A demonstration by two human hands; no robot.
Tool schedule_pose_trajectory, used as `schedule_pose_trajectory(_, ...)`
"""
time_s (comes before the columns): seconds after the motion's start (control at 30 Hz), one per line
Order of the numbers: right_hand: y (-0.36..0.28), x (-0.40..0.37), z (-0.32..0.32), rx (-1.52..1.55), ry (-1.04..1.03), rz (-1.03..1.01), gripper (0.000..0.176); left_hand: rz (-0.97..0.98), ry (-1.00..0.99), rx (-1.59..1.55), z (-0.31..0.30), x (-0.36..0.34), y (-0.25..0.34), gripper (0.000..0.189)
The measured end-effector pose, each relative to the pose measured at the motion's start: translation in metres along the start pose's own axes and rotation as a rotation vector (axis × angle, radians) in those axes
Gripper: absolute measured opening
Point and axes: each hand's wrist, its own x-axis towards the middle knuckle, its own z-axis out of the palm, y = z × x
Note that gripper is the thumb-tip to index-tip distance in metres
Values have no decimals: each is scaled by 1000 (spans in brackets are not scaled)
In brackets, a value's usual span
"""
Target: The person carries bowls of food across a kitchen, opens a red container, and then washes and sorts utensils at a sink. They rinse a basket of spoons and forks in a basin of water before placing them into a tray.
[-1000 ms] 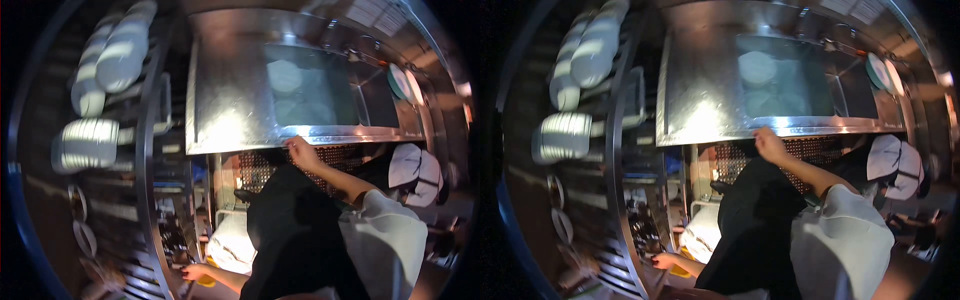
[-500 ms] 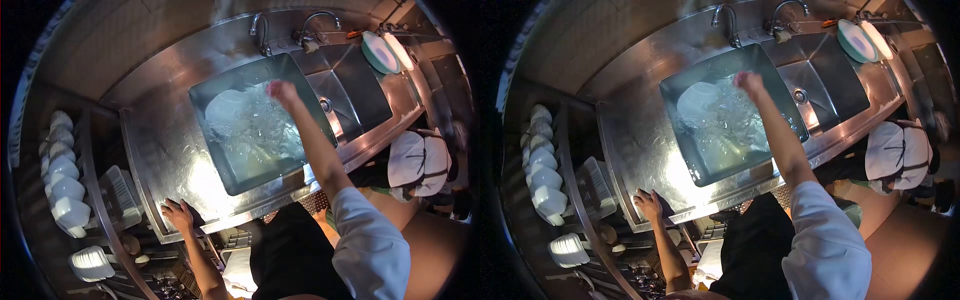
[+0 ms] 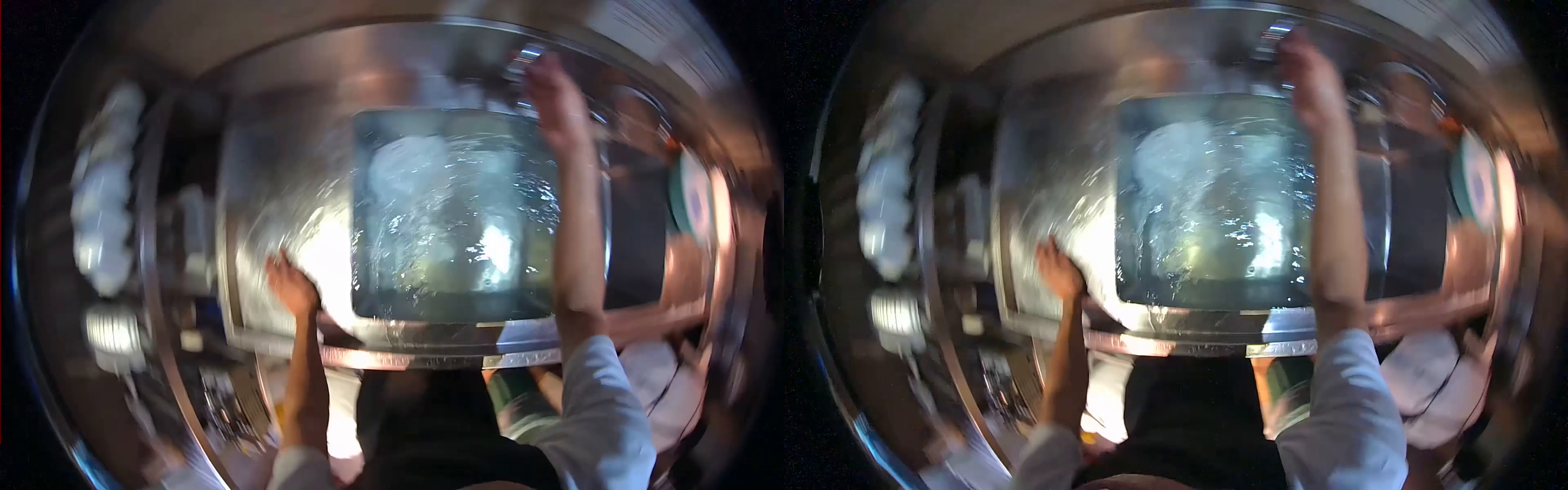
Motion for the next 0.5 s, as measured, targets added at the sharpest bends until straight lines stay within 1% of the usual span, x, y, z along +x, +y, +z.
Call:
schedule_pose_trajectory(0.03, -9, 4, 5, 47, -20, 59, 33, 1, 20, -20, 4, -4, -9, 51)
schedule_pose_trajectory(0.07, -19, 8, 10, 93, -37, 119, 37, -41, 13, -188, -12, 0, -4, 50)
schedule_pose_trajectory(0.1, -7, 20, -17, 115, -85, -65, 36, -114, 86, -216, -30, 3, 0, 48)
schedule_pose_trajectory(0.13, -17, 24, -42, 198, -257, -11, 35, -184, 207, -99, -37, 1, -13, 44)
schedule_pose_trajectory(0.17, -25, 30, -68, 268, -425, 57, 34, -313, 253, -141, -24, -7, -51, 43)
schedule_pose_trajectory(0.2, -28, 25, -74, 376, -607, 68, 33, -428, 283, -200, -8, -12, -95, 43)
schedule_pose_trajectory(0.23, -31, 21, -80, 475, -791, 96, 32, -446, 232, -207, -4, -6, -115, 45)
schedule_pose_trajectory(0.27, -41, -11, -44, 233, -292, 80, 31, -323, 287, -210, 6, 9, -121, 44)
schedule_pose_trajectory(0.3, -50, -34, -30, -29, 224, 54, 29, -194, 276, -98, 24, 24, -130, 44)
schedule_pose_trajectory(0.33, -52, -27, -43, -68, 208, 113, 32, -177, 227, -147, 21, 46, -106, 44)
schedule_pose_trajectory(0.37, -53, -17, -60, -276, 180, 68, 32, -221, 139, -112, 5, 64, -68, 46)
schedule_pose_trajectory(0.4, -55, -5, -74, -614, 168, -37, 32, -162, 74, -16, 13, 69, -76, 50)
schedule_pose_trajectory(0.43, -57, 7, -83, -950, 171, -147, 32, -203, 184, -35, 21, 67, -66, 53)
schedule_pose_trajectory(0.47, -59, 15, -87, -1042, 164, -170, 32, -53, 163, 91, 22, 66, -72, 55)
schedule_pose_trajectory(0.5, -63, 18, -82, -722, 110, -103, 29, 30, 130, 29, 28, 70, -57, 55)
